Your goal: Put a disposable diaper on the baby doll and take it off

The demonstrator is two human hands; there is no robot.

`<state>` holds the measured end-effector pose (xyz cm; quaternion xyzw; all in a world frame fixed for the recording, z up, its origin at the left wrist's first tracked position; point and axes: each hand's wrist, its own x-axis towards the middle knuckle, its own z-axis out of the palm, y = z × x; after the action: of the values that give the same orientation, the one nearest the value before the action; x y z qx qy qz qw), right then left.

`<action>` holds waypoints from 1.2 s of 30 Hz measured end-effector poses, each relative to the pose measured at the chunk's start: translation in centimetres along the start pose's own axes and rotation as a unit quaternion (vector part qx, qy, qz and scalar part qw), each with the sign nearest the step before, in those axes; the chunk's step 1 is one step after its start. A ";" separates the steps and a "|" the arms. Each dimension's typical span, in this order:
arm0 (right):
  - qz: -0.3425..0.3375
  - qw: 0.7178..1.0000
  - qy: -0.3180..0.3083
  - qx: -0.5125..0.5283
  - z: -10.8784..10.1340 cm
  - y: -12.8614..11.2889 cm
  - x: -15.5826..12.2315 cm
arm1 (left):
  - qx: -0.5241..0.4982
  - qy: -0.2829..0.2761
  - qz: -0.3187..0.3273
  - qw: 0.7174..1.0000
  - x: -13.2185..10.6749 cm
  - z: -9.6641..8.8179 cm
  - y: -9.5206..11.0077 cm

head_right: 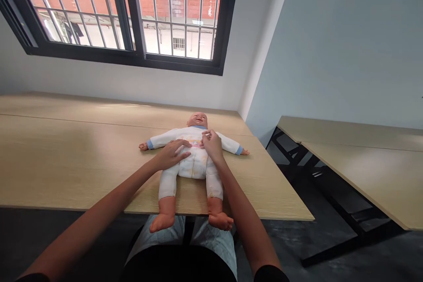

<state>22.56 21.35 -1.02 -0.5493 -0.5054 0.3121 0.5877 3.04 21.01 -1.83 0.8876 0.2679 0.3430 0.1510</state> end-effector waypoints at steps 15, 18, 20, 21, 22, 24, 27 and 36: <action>-0.069 0.994 0.035 0.071 -1.3 -1.0 0.1 | -0.110 0.113 -0.080 0.984 0.2 -0.1 -0.3; -0.096 0.990 0.083 0.056 -3.1 -1.1 -1.3 | -0.112 0.173 -0.119 0.971 0.4 -0.9 -0.9; -0.107 0.992 0.069 -0.012 -4.5 -0.5 -3.1 | -0.113 0.181 -0.125 0.969 0.2 -1.4 -0.9; -0.110 0.991 0.046 -0.061 -5.1 -0.1 -4.2 | -0.114 0.174 -0.120 0.971 -0.2 -1.6 -0.8; -0.112 0.987 0.023 -0.110 -5.6 0.3 -5.3 | -0.112 0.163 -0.112 0.974 -0.7 -1.5 -0.6; -0.130 0.974 -0.032 -0.183 -6.2 1.0 -7.5 | -0.099 0.137 -0.097 0.981 -2.1 -1.0 0.2; -0.164 0.953 -0.064 -0.247 -6.1 1.3 -9.6 | -0.077 0.129 -0.098 0.984 -4.1 0.5 1.3; -0.191 0.928 -0.058 -0.315 -5.1 1.6 -9.9 | -0.132 0.075 -0.137 0.979 -4.5 0.3 1.1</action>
<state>24.78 10.88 -4.47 -0.5805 -0.7062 0.0498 0.4023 0.83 17.49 -3.96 0.7865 0.3499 0.4171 0.2915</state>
